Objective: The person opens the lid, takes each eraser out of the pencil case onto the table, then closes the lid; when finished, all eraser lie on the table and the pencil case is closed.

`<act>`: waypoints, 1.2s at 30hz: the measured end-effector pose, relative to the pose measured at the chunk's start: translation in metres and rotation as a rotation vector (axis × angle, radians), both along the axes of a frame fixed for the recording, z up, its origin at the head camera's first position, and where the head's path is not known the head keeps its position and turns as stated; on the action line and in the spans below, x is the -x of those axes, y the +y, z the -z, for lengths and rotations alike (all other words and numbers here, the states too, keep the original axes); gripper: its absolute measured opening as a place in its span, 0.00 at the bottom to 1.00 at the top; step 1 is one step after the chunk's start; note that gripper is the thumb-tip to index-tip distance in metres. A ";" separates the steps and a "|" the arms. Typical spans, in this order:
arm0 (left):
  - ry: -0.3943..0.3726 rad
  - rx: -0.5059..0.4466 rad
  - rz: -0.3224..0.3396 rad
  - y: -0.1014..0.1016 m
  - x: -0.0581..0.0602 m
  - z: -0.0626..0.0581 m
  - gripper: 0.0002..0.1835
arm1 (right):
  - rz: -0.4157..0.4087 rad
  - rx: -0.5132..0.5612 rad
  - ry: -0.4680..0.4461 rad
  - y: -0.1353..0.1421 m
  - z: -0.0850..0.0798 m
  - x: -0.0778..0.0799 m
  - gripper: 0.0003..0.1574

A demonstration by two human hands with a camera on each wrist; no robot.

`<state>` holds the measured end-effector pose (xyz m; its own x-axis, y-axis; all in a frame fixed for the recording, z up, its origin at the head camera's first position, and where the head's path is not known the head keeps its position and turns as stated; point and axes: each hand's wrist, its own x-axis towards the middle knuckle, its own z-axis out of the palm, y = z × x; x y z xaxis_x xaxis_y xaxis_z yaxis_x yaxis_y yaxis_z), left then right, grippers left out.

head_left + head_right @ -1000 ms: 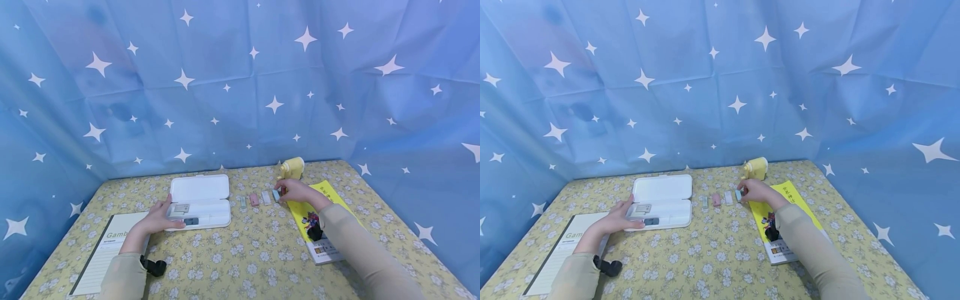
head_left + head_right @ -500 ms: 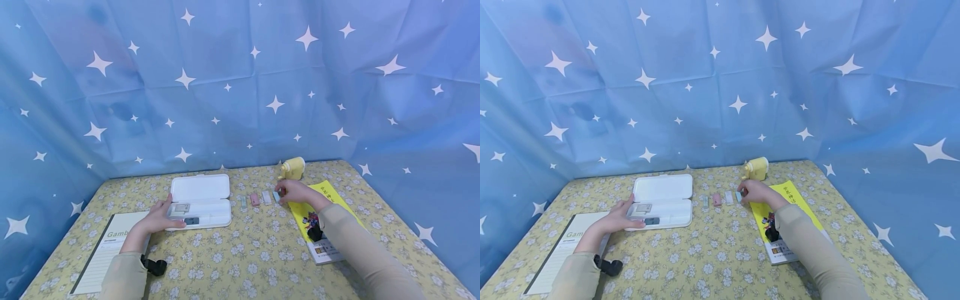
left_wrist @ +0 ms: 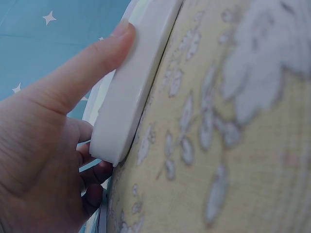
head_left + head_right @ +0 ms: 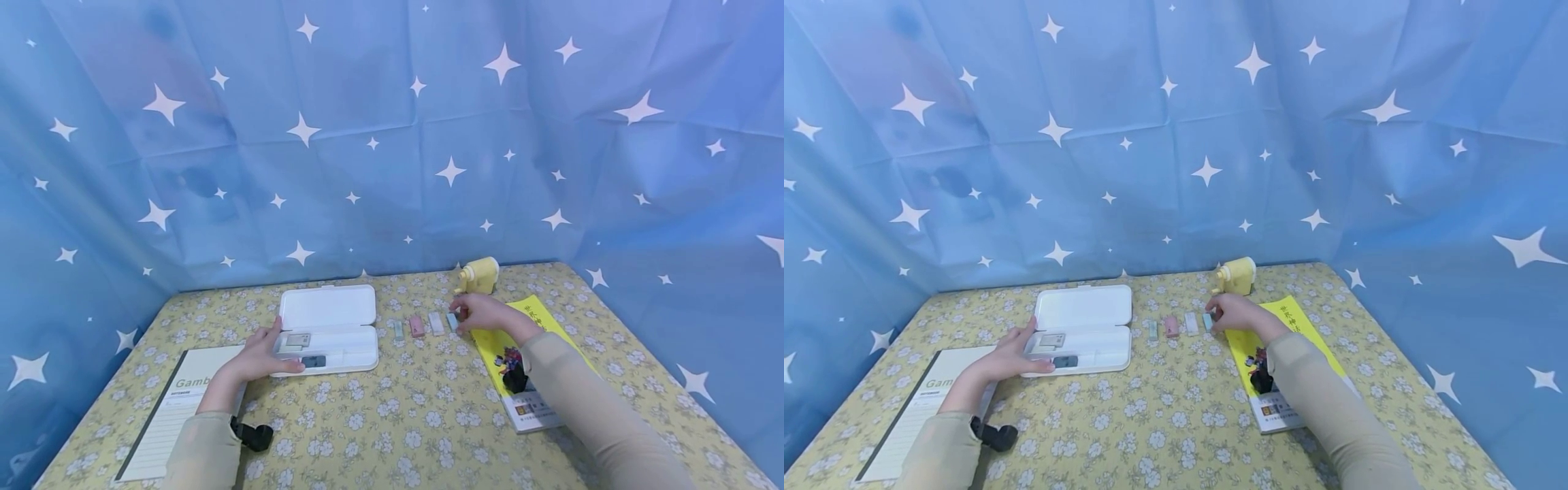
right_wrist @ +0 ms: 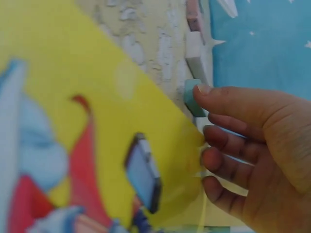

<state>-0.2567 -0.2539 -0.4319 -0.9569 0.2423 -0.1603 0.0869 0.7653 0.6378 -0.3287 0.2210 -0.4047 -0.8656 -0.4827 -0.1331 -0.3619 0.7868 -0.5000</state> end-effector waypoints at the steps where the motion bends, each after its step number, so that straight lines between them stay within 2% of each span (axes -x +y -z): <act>1: -0.002 -0.002 -0.001 0.000 0.000 0.000 0.69 | -0.004 0.003 -0.005 0.000 -0.001 0.001 0.30; 6: 0.004 -0.006 -0.009 0.000 0.000 -0.001 0.68 | 0.000 0.008 -0.011 -0.002 -0.010 0.004 0.32; 11: 0.012 0.006 -0.010 0.001 0.000 -0.002 0.69 | -0.057 0.008 0.016 -0.021 -0.022 0.007 0.28; 15: 0.014 0.011 -0.005 0.000 0.001 -0.001 0.69 | -0.106 -0.021 0.007 -0.053 -0.032 0.010 0.27; 22: 0.015 0.008 0.002 0.000 0.001 0.000 0.69 | -0.247 -0.041 -0.009 -0.114 -0.042 0.010 0.26; 28: 0.005 0.003 -0.017 0.000 0.001 0.001 0.69 | -0.350 -0.051 0.007 -0.163 -0.042 0.006 0.25; 32: 0.006 0.009 -0.035 0.001 0.001 0.001 0.69 | -0.423 0.009 -0.048 -0.190 -0.043 0.000 0.26; 36: 0.014 0.019 -0.039 0.001 0.000 0.001 0.69 | -0.471 0.020 -0.076 -0.212 -0.038 -0.005 0.26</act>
